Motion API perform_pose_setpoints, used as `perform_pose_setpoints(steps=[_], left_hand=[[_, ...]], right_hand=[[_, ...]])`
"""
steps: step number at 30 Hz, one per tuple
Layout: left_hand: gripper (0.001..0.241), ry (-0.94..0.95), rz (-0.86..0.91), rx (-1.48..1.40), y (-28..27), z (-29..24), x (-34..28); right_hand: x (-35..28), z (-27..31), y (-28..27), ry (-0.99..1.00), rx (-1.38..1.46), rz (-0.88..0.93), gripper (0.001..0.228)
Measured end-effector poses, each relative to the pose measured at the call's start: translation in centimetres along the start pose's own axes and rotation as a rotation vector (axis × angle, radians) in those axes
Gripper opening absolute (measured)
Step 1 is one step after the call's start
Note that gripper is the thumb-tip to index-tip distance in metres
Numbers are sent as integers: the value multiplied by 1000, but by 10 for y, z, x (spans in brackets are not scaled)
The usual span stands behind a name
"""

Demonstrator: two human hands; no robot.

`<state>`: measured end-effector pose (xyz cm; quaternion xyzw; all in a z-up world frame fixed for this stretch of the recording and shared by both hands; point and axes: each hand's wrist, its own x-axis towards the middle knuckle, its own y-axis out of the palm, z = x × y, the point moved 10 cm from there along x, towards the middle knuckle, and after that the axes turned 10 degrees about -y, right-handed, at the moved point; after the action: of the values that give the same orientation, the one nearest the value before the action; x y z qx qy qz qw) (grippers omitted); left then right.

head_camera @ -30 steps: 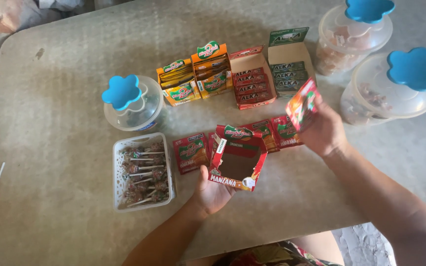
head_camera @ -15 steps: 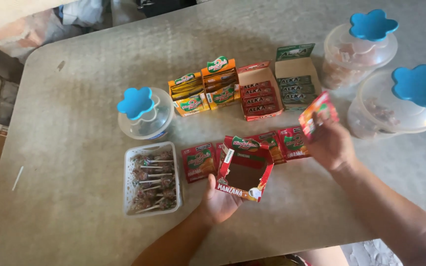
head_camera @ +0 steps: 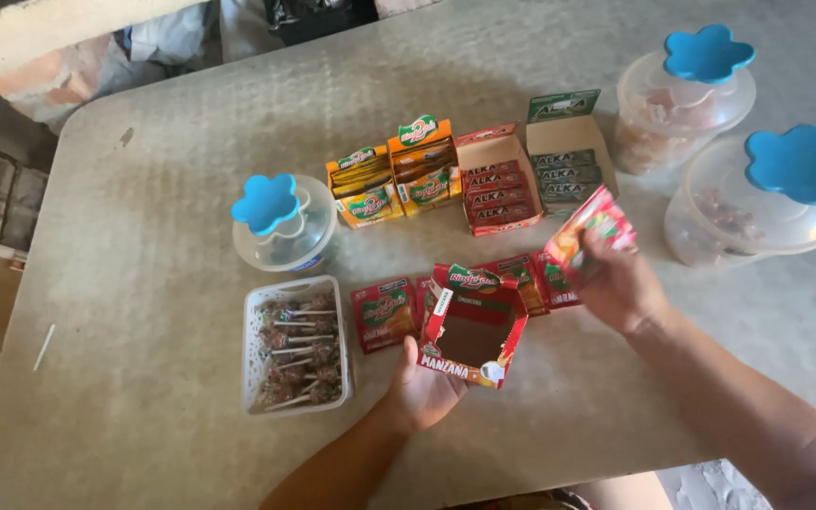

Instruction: Sorting and organizing various small product packets into cardboard display boxes on a table.

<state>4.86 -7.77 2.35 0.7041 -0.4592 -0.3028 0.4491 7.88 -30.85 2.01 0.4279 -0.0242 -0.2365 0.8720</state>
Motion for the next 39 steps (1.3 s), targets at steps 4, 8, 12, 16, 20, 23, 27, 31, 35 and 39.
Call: perform_pose_setpoints(steps=[4,8,12,16,20,23,27,31,35,39], left_hand=[[92,-23,13,11,-4,3,1],[90,-17,21,8,1,1,0],[91,-22,-16,-10,-14,4,0],[90,-19,10,6,-2,1,0],[91,-29,-8,5,-2,1,-1],[91,-25,5,-15,-1,2,2],[88,-40,-15,61,1,2,1],[78,-51,-39,58,-16,13,3],[61,78,-28,41,-18,7,6],[61,58,-52,128,-11,12,4]], right_hand=[[-19,-1,41,71,-40,82,26],[-15,-5,29,101,3,14,33],[-22,1,45,91,-32,115,41],[-11,-3,14,89,69,-18,30],[-4,-2,7,81,45,3,30],[-11,-2,13,97,63,17,18],[-5,-8,-7,133,20,-50,5],[-32,-5,51,175,-14,218,37],[-43,15,68,-65,-196,166,33],[-49,29,76,-212,-505,255,55]])
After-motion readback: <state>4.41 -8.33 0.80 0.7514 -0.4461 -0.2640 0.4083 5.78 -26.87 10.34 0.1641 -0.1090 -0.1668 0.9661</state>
